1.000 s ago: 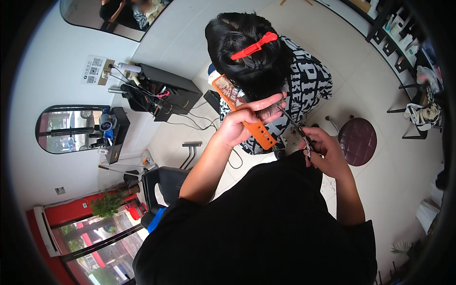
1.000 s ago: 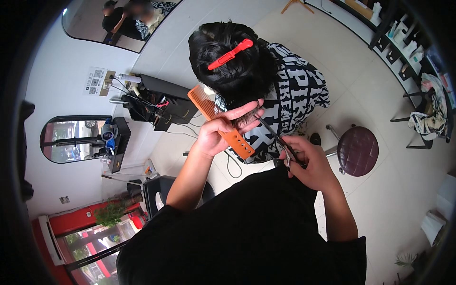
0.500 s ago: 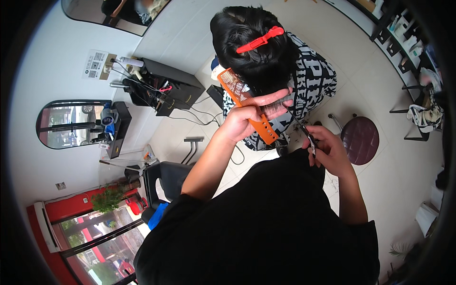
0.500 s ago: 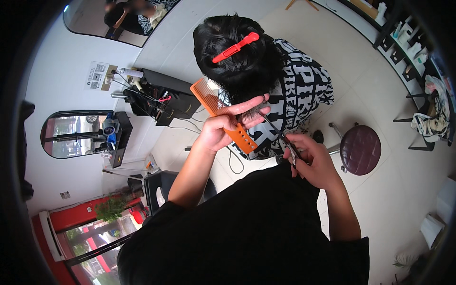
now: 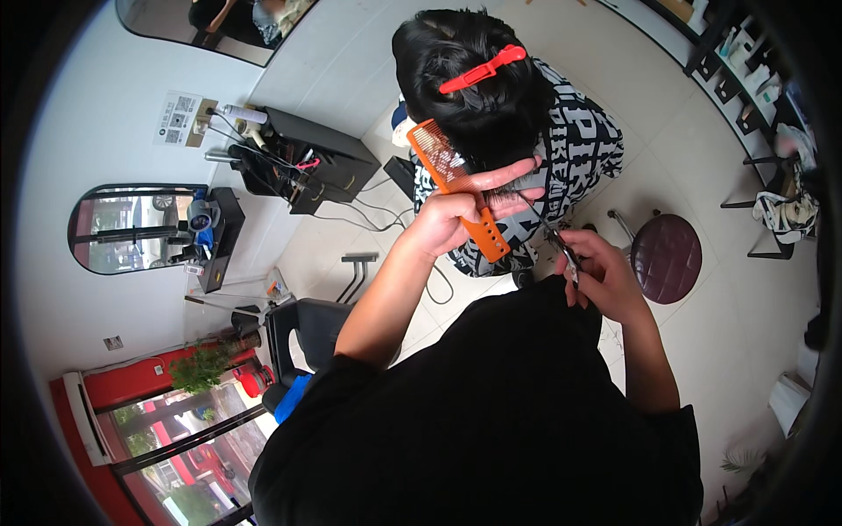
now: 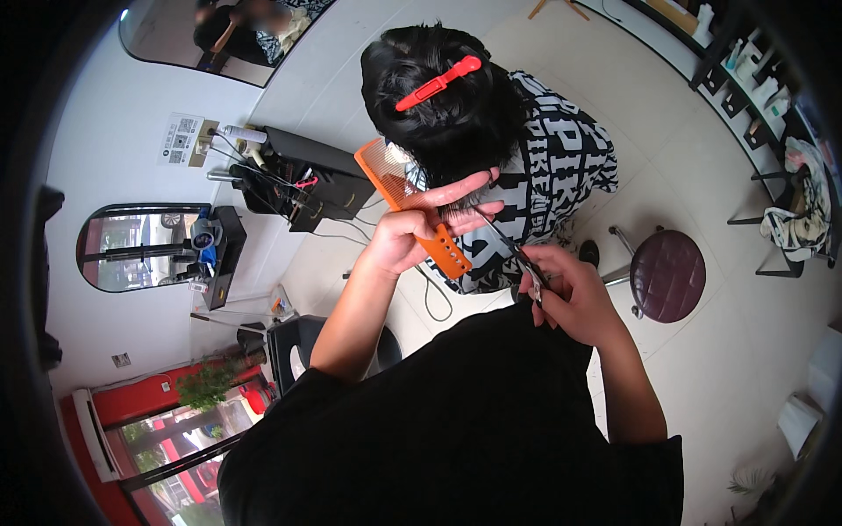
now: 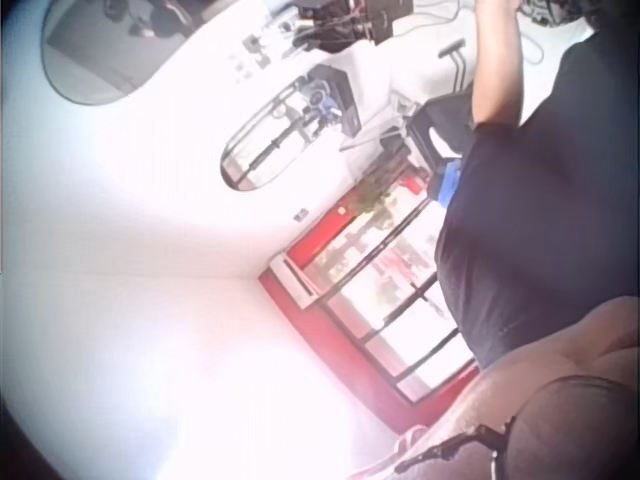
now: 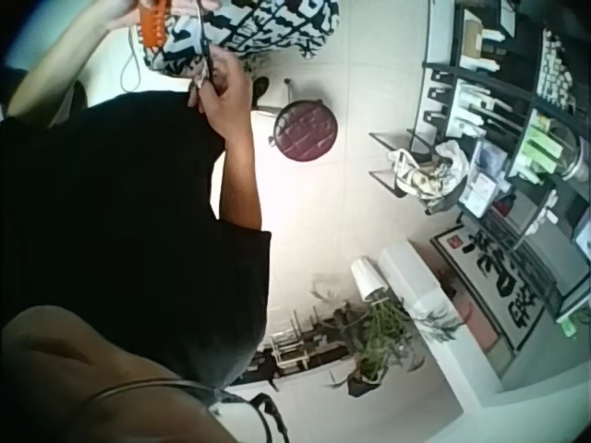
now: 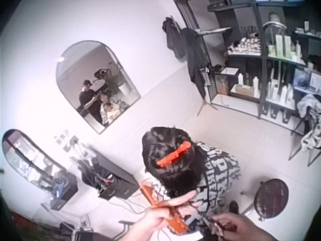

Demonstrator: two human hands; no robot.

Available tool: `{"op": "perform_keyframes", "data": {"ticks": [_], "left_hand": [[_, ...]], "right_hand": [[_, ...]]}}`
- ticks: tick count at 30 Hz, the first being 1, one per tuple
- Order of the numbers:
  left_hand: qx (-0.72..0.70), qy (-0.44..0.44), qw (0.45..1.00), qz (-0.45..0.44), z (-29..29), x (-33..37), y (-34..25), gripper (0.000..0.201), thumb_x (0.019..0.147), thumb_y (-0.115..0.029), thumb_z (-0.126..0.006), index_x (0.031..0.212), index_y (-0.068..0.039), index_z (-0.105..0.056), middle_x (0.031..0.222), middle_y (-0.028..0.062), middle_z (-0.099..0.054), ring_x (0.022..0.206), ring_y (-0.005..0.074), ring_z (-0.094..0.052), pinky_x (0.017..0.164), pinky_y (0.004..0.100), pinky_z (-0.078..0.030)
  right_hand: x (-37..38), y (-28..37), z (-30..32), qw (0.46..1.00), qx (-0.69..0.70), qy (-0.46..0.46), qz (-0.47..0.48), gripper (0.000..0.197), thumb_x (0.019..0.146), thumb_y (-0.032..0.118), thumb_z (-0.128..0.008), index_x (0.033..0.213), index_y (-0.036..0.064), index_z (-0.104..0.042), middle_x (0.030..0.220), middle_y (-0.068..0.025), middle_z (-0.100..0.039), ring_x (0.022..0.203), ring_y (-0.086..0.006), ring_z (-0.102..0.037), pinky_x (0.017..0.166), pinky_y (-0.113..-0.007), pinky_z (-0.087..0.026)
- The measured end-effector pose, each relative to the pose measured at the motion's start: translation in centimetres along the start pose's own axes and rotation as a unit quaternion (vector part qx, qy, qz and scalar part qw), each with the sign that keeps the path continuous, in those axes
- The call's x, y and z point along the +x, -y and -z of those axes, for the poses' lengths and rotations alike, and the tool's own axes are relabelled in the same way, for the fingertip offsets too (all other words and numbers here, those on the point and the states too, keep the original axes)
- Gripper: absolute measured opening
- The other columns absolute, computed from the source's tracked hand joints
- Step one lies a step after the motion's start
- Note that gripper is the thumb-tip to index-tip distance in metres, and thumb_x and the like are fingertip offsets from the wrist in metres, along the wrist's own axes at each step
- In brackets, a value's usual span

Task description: The person sections the client's hair with clips, then repeatedly combs and trims the back and sides using shears. The stylist works in small sections, combing hair taut and cutting to an even length while moving around the head. The process continues through the clip with repeated combing and cutting motions.

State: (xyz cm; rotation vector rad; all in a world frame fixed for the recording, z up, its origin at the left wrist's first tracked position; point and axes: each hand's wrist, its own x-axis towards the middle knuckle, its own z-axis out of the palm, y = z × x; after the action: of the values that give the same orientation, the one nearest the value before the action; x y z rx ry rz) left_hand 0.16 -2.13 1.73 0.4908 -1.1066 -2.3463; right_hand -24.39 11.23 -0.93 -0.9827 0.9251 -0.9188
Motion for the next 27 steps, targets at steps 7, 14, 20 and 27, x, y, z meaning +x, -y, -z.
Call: {"op": "perform_keyframes", "data": {"ticks": [7,14,20,27], "left_hand": [[-0.006,0.001,1.0,0.005,0.1,-0.1,-0.2,0.094,0.063,-0.009,-0.044,0.152,0.014,-0.028,0.164,0.0225,-0.025,0.145,0.0438,-0.038,0.121,0.0441,-0.031],[-0.007,-0.004,1.0,0.013,0.0,-0.3,-0.7,0.095,0.061,-0.004,-0.044,0.152,0.014,-0.028,0.164,0.0223,-0.025,0.143,0.0458,-0.04,0.119,0.0475,-0.034],[-0.009,0.014,1.0,0.008,-0.1,0.0,-0.6,0.097,0.062,-0.002,-0.043,0.155,0.011,-0.023,0.165,0.0196,-0.023,0.14,0.0475,-0.043,0.119,0.0484,-0.033],[-0.012,0.008,0.999,0.031,-0.2,-0.1,-1.3,0.1,0.061,-0.002,-0.043,0.158,0.009,-0.018,0.154,0.0203,-0.04,0.137,0.0476,-0.047,0.117,0.0478,-0.034]], "right_hand": [[-0.1,-0.1,-0.6,1.0,-0.011,-0.005,-0.016,0.046,0.091,-0.007,-0.054,0.136,0.0019,-0.049,0.093,-0.0059,-0.066,0.059,-0.0102,-0.062,0.048,-0.021,-0.044],[0.7,0.0,-1.0,1.0,-0.006,0.008,0.009,0.044,0.091,-0.006,-0.054,0.134,0.001,-0.049,0.092,-0.0054,-0.065,0.059,-0.0103,-0.063,0.048,-0.021,-0.044],[1.0,0.1,-1.7,0.999,-0.005,0.016,0.027,0.044,0.089,-0.007,-0.054,0.132,0.0007,-0.049,0.092,-0.0053,-0.065,0.06,-0.0106,-0.063,0.049,-0.021,-0.045],[1.1,0.8,-2.3,0.999,0.004,0.018,0.027,0.044,0.088,-0.008,-0.054,0.131,0.0005,-0.049,0.09,-0.006,-0.063,0.059,-0.0112,-0.063,0.052,-0.022,-0.047]]}}
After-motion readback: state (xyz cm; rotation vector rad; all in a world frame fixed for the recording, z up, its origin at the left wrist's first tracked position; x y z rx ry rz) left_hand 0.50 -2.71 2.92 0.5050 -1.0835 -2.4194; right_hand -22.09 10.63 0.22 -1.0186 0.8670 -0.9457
